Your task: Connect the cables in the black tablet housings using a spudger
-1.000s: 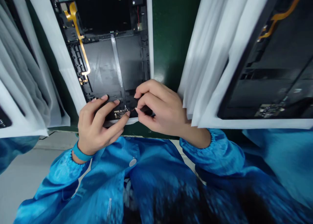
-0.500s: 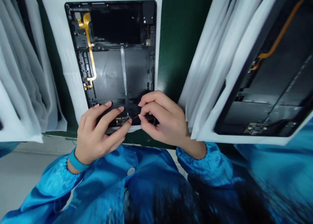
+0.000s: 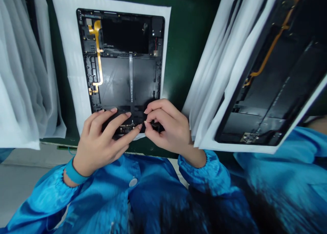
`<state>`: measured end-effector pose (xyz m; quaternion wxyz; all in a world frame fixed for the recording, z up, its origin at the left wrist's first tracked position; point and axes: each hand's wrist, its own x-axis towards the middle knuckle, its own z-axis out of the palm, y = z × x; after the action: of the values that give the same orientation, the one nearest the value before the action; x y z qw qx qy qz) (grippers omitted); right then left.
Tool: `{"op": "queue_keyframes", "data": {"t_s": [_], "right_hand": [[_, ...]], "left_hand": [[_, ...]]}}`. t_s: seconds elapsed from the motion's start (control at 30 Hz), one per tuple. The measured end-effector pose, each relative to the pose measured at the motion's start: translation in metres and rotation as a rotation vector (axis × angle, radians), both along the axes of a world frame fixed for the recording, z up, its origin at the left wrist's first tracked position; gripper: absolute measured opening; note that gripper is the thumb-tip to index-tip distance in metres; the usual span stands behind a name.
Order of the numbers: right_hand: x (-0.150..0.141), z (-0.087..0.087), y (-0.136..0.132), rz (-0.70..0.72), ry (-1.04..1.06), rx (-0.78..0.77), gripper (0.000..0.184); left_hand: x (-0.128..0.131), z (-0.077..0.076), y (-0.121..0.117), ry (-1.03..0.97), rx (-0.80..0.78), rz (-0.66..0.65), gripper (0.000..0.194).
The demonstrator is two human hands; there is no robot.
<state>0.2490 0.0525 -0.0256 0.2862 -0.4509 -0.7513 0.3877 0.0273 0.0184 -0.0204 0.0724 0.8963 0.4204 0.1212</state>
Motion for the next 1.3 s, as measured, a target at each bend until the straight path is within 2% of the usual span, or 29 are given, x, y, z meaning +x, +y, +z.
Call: {"op": "queue_keyframes", "data": {"t_s": [0.1, 0.2, 0.37, 0.53, 0.83, 1.1, 1.3], "right_hand": [[0.000, 0.001, 0.000, -0.011, 0.010, 0.004, 0.016], [0.001, 0.002, 0.001, -0.030, 0.028, -0.016, 0.017], [0.002, 0.005, 0.000, -0.077, 0.070, -0.073, 0.017], [0.001, 0.006, 0.000, -0.173, 0.112, -0.055, 0.017], [-0.006, 0.002, -0.016, -0.152, -0.062, 0.094, 0.021], [-0.015, 0.002, -0.016, -0.251, -0.094, 0.060, 0.016], [-0.013, 0.002, -0.013, -0.278, -0.050, 0.025, 0.018]], "left_hand": [[0.003, 0.000, -0.003, 0.005, -0.019, 0.020, 0.048], [0.011, -0.001, -0.010, -0.004, -0.050, 0.099, 0.051], [0.020, -0.003, -0.018, -0.017, -0.048, 0.174, 0.047], [0.021, -0.002, -0.018, -0.009, -0.049, 0.225, 0.043], [0.020, -0.003, -0.017, -0.026, -0.059, 0.197, 0.051], [0.021, -0.002, -0.017, -0.024, -0.068, 0.204, 0.055], [0.020, -0.002, -0.015, -0.023, -0.061, 0.195, 0.051]]}}
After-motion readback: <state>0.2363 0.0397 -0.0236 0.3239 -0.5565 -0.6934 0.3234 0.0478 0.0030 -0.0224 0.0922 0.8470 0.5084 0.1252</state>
